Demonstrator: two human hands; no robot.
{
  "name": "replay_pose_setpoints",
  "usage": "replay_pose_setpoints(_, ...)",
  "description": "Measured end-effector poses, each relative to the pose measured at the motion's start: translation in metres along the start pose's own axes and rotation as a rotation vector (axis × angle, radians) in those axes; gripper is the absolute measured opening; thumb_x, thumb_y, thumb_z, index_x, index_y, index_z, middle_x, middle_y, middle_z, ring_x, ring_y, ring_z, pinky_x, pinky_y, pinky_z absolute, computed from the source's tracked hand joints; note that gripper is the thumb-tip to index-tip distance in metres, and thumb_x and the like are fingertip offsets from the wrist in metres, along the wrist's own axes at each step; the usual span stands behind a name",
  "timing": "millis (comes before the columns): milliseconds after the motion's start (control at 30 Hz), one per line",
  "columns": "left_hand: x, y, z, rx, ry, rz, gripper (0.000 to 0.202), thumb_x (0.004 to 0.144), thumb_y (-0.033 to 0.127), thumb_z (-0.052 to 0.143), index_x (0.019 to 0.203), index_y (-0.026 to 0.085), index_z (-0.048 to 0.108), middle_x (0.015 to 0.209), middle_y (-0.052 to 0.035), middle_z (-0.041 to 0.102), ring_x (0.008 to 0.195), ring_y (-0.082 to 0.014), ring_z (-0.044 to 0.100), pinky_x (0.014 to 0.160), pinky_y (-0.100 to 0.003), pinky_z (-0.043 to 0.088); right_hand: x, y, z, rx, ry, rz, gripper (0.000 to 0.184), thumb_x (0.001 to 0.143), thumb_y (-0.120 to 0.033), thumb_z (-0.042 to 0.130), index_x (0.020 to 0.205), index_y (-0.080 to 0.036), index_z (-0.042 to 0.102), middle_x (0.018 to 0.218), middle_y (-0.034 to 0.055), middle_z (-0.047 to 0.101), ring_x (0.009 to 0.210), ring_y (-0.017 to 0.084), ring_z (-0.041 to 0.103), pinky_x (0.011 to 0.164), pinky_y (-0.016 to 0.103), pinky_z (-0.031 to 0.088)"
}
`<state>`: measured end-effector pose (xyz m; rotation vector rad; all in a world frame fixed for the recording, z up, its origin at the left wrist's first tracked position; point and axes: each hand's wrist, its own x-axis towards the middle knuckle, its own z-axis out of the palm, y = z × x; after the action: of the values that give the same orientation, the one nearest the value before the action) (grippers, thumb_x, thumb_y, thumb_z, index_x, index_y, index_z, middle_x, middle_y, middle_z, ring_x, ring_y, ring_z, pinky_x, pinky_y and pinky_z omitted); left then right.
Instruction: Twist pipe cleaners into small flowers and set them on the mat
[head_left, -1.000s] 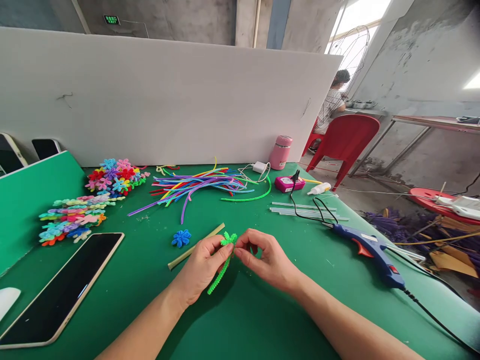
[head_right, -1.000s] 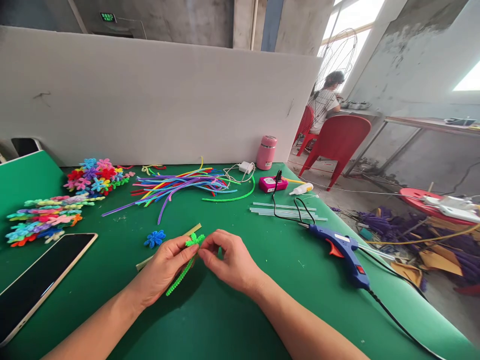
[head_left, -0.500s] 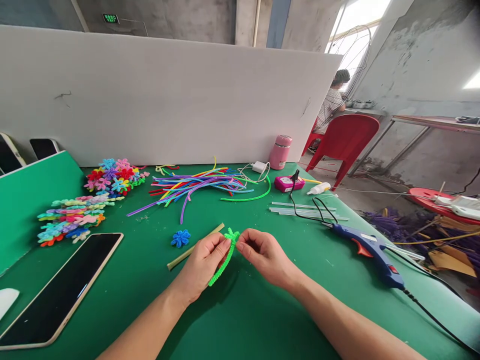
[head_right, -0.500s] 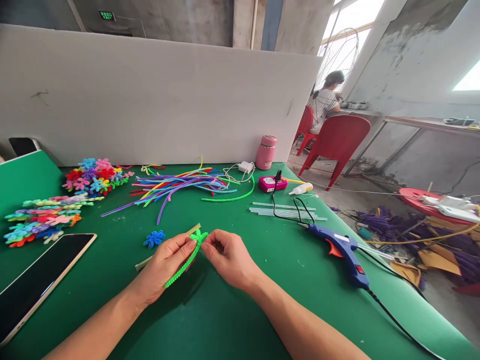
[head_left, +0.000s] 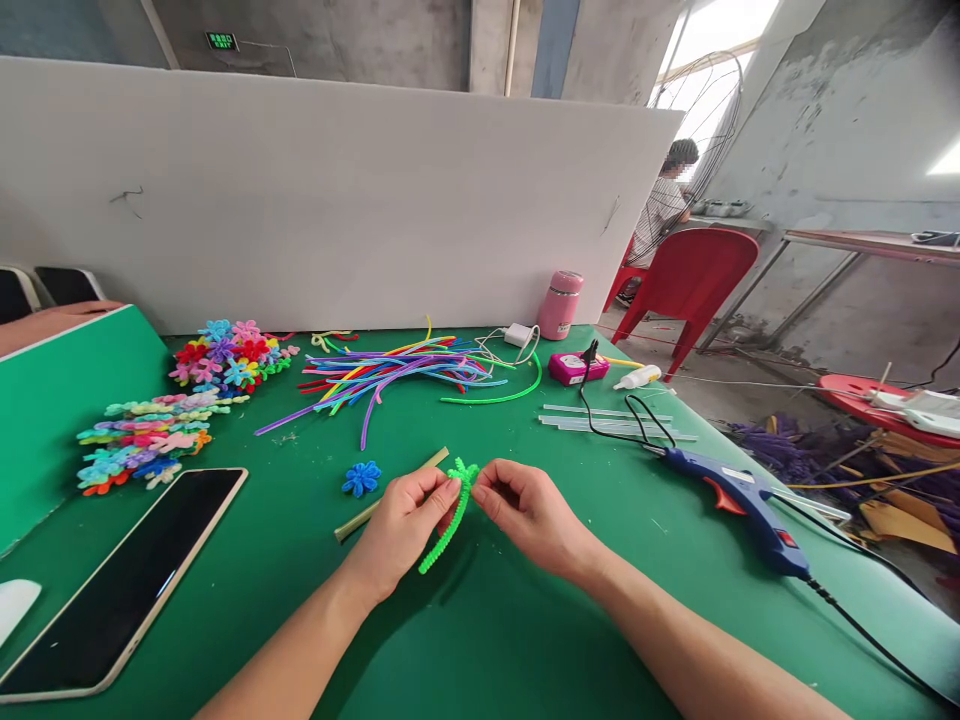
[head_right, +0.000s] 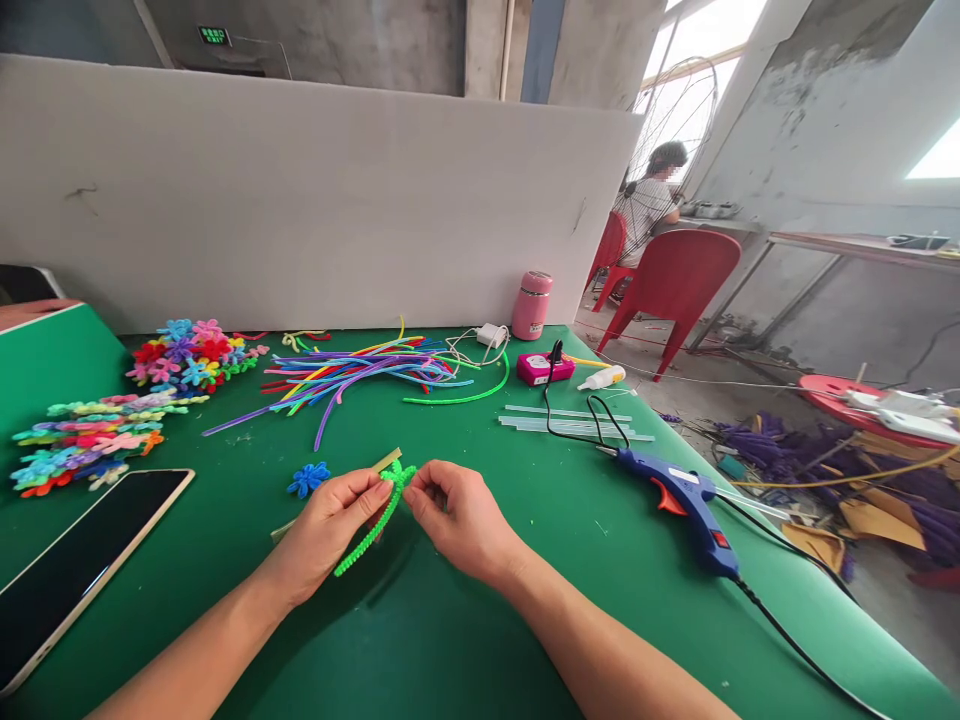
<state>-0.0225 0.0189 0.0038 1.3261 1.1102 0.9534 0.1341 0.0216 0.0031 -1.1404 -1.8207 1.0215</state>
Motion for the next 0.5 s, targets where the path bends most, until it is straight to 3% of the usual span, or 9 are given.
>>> replay_pose_setpoints(167,0.0020,0.0052,-0.0062,-0.069,-0.102,-0.006,0.033,0.077,0.040,0.051,0.053,0.017,0.047,0.053,0.0019,0.041,0.055,-0.0123,0.037,0.054,-0.025,0.029,-0.0013,-0.0010,0.0007,-0.051,-0.025,-0.025,0.017,0.078,-0.023,0.045,0.063,-0.016,0.047,0.056,-0.0033,0.042,0.052,0.008,0.035,0.045,0.019,0.027)
replay_pose_setpoints(333,0.0012,0.0043,-0.0043,-0.017,-0.103,-0.047,0.029,0.072,0.038,0.058,0.055,0.017,0.050,0.050,0.0047,0.037,0.049,-0.0101,0.031,0.049,-0.023,0.022,-0.0019,-0.0020,0.0015,-0.094,-0.020,-0.060,0.016,0.078,-0.023,0.046,0.063,-0.016,0.049,0.055,-0.0032,0.045,0.052,0.008,0.037,0.046,0.019,0.028)
replay_pose_setpoints(500,0.0014,-0.0019,-0.0004,-0.177,-0.083,-0.075,0.024,0.070,0.037,0.061,0.060,0.017,0.053,0.051,0.0055,0.036,0.049,-0.0091,0.032,0.047,-0.022,0.021,-0.0025,-0.0015,0.0009,-0.120,0.012,-0.109,0.014,0.080,-0.021,0.046,0.069,-0.016,0.053,0.060,-0.0014,0.050,0.056,0.009,0.043,0.050,0.020,0.035)
